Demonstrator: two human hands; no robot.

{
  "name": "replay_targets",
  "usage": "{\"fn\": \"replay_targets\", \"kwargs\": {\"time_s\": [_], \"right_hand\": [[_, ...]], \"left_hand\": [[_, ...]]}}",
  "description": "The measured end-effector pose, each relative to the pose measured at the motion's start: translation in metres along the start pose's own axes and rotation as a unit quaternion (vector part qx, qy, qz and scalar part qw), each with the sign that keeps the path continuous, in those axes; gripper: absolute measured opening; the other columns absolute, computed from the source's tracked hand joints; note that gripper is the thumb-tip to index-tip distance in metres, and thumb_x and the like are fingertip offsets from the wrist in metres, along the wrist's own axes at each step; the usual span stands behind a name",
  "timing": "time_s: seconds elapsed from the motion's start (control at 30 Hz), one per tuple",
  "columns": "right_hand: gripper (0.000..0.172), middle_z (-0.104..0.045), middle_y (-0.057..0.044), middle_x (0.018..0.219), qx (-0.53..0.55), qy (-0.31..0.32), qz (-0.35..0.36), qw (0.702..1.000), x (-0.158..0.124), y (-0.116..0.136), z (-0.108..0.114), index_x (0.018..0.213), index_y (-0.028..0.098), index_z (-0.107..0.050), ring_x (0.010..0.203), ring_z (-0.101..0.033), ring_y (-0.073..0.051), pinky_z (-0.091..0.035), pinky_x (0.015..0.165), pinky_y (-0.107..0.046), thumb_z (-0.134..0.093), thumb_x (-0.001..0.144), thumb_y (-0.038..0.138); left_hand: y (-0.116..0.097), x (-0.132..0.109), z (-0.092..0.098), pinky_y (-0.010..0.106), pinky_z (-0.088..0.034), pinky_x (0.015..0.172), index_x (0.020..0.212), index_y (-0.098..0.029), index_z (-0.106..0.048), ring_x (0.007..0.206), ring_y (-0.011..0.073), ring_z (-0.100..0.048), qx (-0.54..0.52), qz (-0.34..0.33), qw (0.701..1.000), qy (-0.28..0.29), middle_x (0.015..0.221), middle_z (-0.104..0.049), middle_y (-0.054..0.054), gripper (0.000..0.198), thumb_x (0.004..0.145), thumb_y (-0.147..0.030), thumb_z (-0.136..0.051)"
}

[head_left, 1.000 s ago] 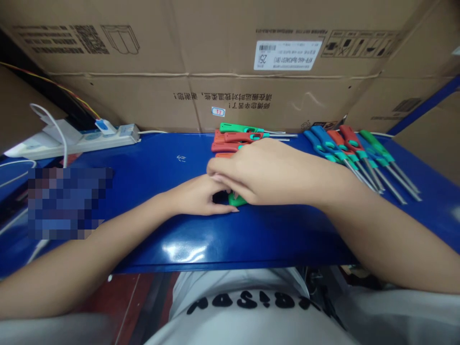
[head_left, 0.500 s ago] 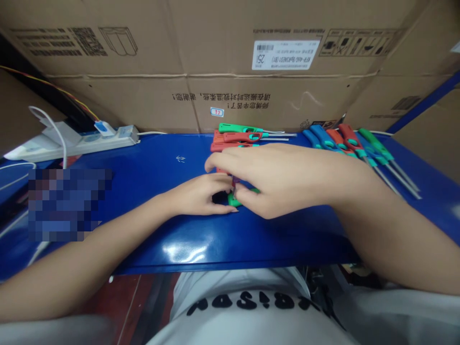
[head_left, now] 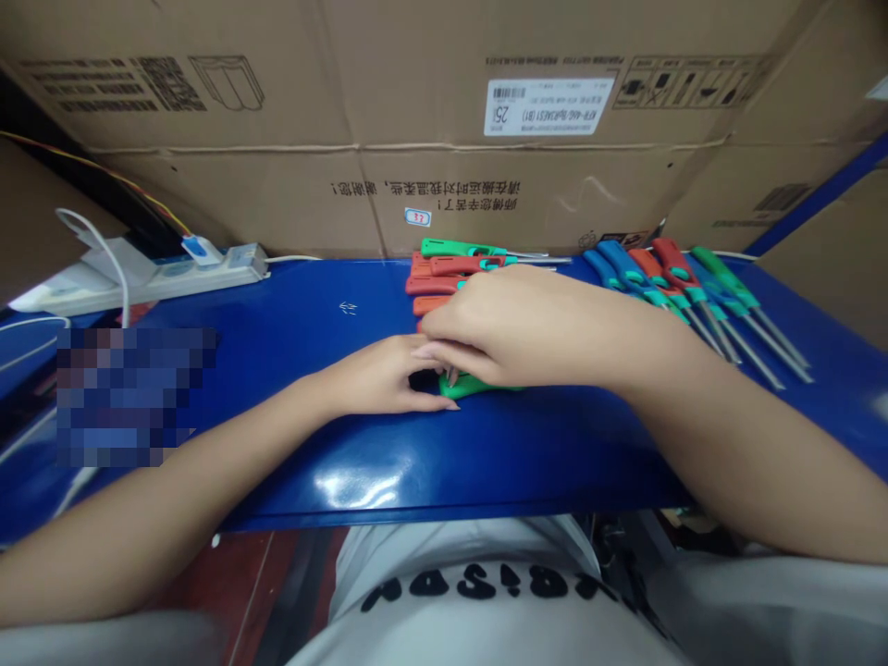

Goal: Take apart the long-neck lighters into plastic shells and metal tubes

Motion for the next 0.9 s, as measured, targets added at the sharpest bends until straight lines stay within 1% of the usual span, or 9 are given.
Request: {"fn": "replay_targets", "kwargs": {"time_s": [0.13,0.2,0.3,0.37,0.5,0.63,0.7,0.8,0.9], "right_hand": [[0.017,-0.069,-0.005,0.087,0.054,-0.008,0.04,0.998,0.0011,0.001,0.0005,0.105,0.017,-0.062,0.065,-0.049,-0.014,-0.025,0.059,-0.028,-0.049,0.094,0.017],[0.019,-0.069,-0.005,0.088,0.053,-0.019,0.024,0.998,0.0005,0.0005,0.0015,0.11,0.017,-0.06,0.064,-0.049,-0.014,-0.025,0.059,-0.028,-0.051,0.093,0.018],[0.018,-0.067,-0.006,0.081,0.012,-0.019,-0.01,1.0,0.0015,-0.0004,0.0011,0.097,0.015,-0.062,0.061,-0.047,-0.015,-0.024,0.059,-0.029,-0.046,0.097,0.024],[0.021,-0.066,-0.006,0.078,0.006,-0.009,-0.006,1.0,0.0028,0.0003,0.0003,0.093,0.015,-0.062,0.061,-0.047,-0.015,-0.023,0.059,-0.03,-0.044,0.099,0.024],[0.017,-0.067,-0.005,0.082,0.047,-0.006,0.016,0.999,0.003,0.0026,0.001,0.107,0.016,-0.059,0.061,-0.046,-0.014,-0.024,0.059,-0.029,-0.046,0.096,0.019],[0.02,-0.066,-0.006,0.081,0.021,-0.021,-0.007,1.0,0.0018,0.0009,0.0017,0.098,0.016,-0.06,0.06,-0.045,-0.015,-0.023,0.058,-0.029,-0.043,0.1,0.026],[0.019,-0.066,-0.006,0.081,0.027,-0.014,0.005,1.0,0.0013,0.0007,0.0009,0.096,0.016,-0.06,0.062,-0.046,-0.015,-0.024,0.058,-0.029,-0.043,0.1,0.025],[0.013,-0.067,-0.005,0.087,0.072,-0.013,0.039,0.997,-0.0001,0.0024,0.0013,0.104,0.017,-0.058,0.065,-0.049,-0.015,-0.026,0.059,-0.028,-0.048,0.096,0.019],[0.014,-0.068,-0.006,0.089,0.067,-0.018,0.017,0.997,-0.0005,0.0026,0.0025,0.106,0.017,-0.058,0.065,-0.049,-0.015,-0.027,0.059,-0.029,-0.048,0.096,0.021]], "left_hand": [[0.0013,-0.0007,0.0007,0.033,-0.056,0.086,0.104,-0.018,-0.073,0.099,0.0245,-0.071,0.007,0.003,1.0,-0.001,0.104,-0.075,0.009,0.03,0.088,-0.043,-0.074],[0.0004,-0.0006,0.0013,0.031,-0.056,0.082,0.101,-0.018,-0.073,0.093,0.0228,-0.071,-0.001,0.001,1.0,-0.001,0.099,-0.075,0.008,0.028,0.088,-0.043,-0.073],[-0.0002,0.0,0.0012,0.032,-0.056,0.085,0.101,-0.019,-0.073,0.094,0.0224,-0.071,-0.005,0.015,1.0,0.003,0.099,-0.076,0.006,0.025,0.088,-0.041,-0.074],[-0.0001,0.0003,0.0008,0.033,-0.056,0.088,0.103,-0.019,-0.073,0.098,0.0233,-0.071,-0.008,0.02,1.0,0.004,0.102,-0.076,0.006,0.027,0.087,-0.041,-0.075],[0.0007,0.0006,0.0001,0.032,-0.057,0.084,0.102,-0.019,-0.073,0.093,0.0228,-0.072,-0.038,0.005,0.999,-0.006,0.099,-0.077,0.006,0.027,0.086,-0.04,-0.077],[0.0035,0.0001,-0.0006,0.034,-0.056,0.088,0.101,-0.019,-0.073,0.096,0.0235,-0.071,-0.029,0.021,0.999,-0.006,0.1,-0.076,0.006,0.029,0.085,-0.043,-0.077],[0.0041,-0.0003,-0.0007,0.035,-0.056,0.09,0.102,-0.018,-0.073,0.099,0.0244,-0.07,-0.01,0.024,1.0,-0.006,0.102,-0.075,0.007,0.031,0.085,-0.044,-0.076],[0.0034,-0.0006,-0.0005,0.032,-0.056,0.084,0.099,-0.017,-0.072,0.093,0.0228,-0.071,-0.014,0.015,1.0,-0.008,0.099,-0.074,0.007,0.029,0.087,-0.043,-0.075],[0.0027,-0.0004,-0.0002,0.03,-0.056,0.079,0.095,-0.017,-0.071,0.087,0.0212,-0.071,-0.032,0.014,0.999,-0.005,0.094,-0.075,0.007,0.026,0.087,-0.042,-0.075]]}}
Point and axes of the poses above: each hand's wrist, its own x-axis towards the middle knuckle, its own z-axis out of the back of the hand, y = z × x, the point moved 3 cm from there along x, towards the middle knuckle
